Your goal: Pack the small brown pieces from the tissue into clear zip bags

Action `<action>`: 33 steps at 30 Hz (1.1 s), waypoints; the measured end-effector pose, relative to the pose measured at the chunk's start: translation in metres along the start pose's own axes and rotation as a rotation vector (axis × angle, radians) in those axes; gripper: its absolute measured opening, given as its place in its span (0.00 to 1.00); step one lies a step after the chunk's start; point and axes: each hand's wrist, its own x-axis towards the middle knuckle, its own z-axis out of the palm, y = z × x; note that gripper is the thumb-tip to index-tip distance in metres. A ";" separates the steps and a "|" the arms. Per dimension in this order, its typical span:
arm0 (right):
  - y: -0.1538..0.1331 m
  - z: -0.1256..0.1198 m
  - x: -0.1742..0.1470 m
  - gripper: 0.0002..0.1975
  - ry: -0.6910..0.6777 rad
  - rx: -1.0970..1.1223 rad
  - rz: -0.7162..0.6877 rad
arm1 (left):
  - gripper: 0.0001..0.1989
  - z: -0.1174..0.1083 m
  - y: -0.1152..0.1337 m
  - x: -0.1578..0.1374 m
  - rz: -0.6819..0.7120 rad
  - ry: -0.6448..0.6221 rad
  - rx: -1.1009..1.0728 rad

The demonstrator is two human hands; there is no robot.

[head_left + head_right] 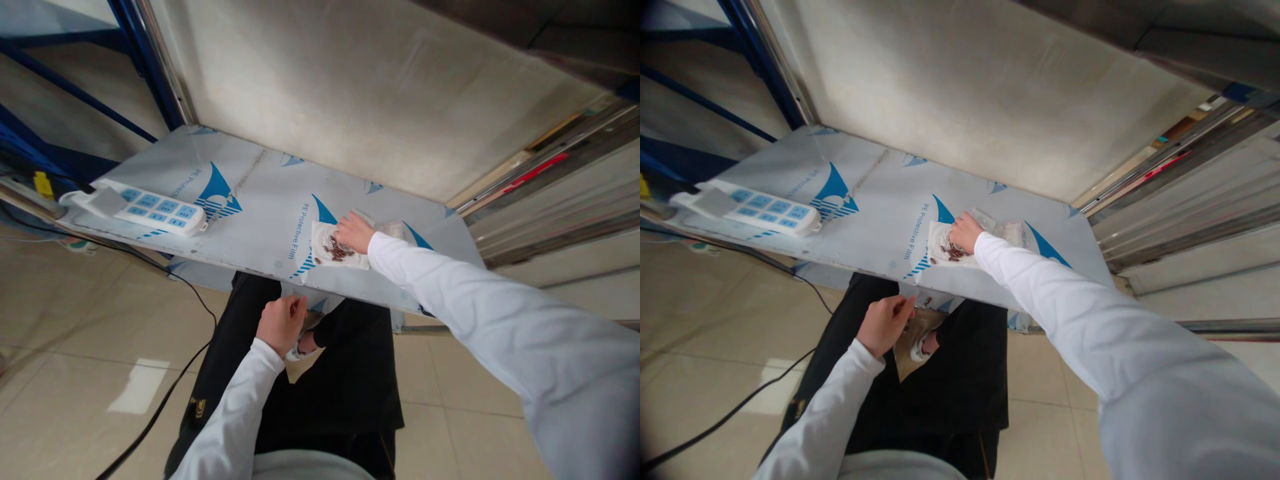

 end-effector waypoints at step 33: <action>0.026 0.158 -0.042 0.27 0.081 0.531 0.968 | 0.20 0.004 -0.011 0.001 -0.040 -0.028 0.052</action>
